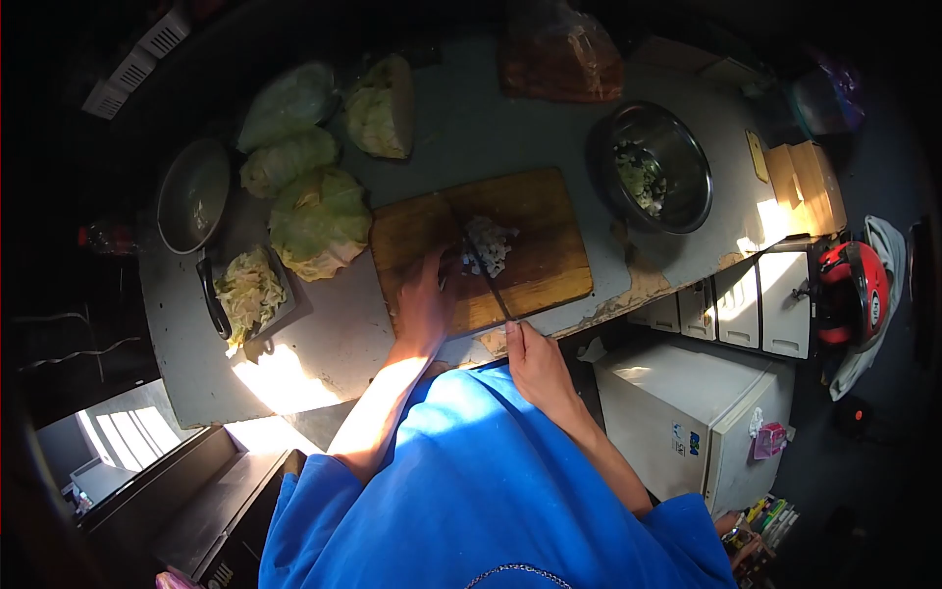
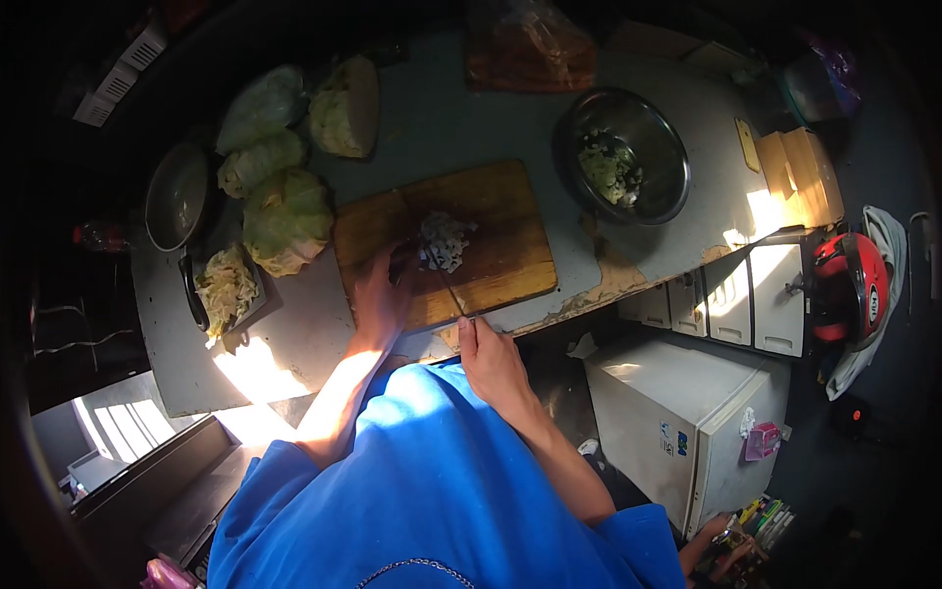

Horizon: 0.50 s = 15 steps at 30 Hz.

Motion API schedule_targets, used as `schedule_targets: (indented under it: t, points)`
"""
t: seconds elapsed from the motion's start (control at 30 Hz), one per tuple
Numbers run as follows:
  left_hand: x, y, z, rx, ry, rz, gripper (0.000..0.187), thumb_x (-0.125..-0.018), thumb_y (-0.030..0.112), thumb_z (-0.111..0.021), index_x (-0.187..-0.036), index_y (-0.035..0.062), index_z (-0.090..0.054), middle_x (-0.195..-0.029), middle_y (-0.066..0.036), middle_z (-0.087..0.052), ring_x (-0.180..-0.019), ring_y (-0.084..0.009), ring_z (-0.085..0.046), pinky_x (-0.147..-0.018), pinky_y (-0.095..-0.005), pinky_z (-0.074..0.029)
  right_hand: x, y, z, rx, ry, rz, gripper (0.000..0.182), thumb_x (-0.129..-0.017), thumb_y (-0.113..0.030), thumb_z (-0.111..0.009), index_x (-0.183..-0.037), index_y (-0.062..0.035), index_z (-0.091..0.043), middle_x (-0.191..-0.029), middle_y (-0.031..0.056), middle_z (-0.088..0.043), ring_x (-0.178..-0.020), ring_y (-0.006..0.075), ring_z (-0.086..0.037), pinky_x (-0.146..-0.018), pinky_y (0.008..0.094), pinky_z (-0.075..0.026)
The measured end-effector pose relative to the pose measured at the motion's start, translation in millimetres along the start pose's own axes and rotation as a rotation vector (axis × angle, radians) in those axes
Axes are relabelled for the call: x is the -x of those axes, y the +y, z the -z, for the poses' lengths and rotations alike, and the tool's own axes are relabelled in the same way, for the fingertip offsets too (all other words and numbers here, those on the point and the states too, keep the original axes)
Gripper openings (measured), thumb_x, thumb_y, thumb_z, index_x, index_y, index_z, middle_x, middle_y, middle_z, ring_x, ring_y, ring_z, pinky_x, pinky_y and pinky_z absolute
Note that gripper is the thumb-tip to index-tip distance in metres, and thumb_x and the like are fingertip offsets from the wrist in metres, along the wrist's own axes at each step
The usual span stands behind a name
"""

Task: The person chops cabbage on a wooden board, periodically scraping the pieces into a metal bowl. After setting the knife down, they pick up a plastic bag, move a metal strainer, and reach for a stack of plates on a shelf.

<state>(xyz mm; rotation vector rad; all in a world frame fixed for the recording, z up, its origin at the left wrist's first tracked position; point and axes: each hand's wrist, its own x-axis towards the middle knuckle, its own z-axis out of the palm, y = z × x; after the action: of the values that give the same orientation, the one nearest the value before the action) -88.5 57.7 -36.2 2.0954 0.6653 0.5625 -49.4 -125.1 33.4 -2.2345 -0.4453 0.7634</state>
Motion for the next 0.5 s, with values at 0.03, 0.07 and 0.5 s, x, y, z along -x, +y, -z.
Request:
schedule_targets:
  t: [0.03, 0.07, 0.5]
  points:
    - [-1.4, 0.5, -1.1, 0.005, -0.005, -0.008, 0.041, -0.091, 0.007, -0.067, -0.131, 0.0125, -0.058, -0.106, -0.018, -0.072, -0.097, -0.0367, -0.071, -0.080, -0.0450, -0.057, -0.6, 1.6, -2.7, 0.001, 0.000, 0.020, 0.036, -0.107, -0.029, -0.046, -0.094, 0.0026, -0.059, -0.078, 0.0296, -0.063, -0.081, 0.0536, -0.060, -0.066, 0.0542, -0.047]
    - [-3.2, 4.2, 0.9, -0.004, -0.028, 0.041, 0.042, -0.091, 0.007, -0.067, -0.132, 0.0120, -0.057, -0.106, -0.019, -0.072, -0.098, -0.0370, -0.071, -0.081, -0.0451, -0.057, -1.2, 4.0, -5.2, 0.000, 0.008, 0.018, 0.036, -0.107, -0.029, -0.046, -0.094, 0.0026, -0.059, -0.078, 0.0296, -0.063, -0.081, 0.0536, -0.060, -0.066, 0.0542, -0.047]
    - [6.8, 2.2, 5.6, -0.004, -0.019, 0.035, 0.046, -0.091, 0.010, -0.070, -0.135, 0.0100, -0.057, -0.102, -0.020, -0.072, -0.092, -0.0373, -0.071, -0.080, -0.0458, -0.057, -2.8, 14.6, -16.0, 0.058, 0.014, 0.018, 0.038, -0.107, -0.031, -0.045, -0.095, 0.0020, -0.059, -0.082, 0.0303, -0.064, -0.085, 0.0544, -0.060, -0.068, 0.0559, -0.048]
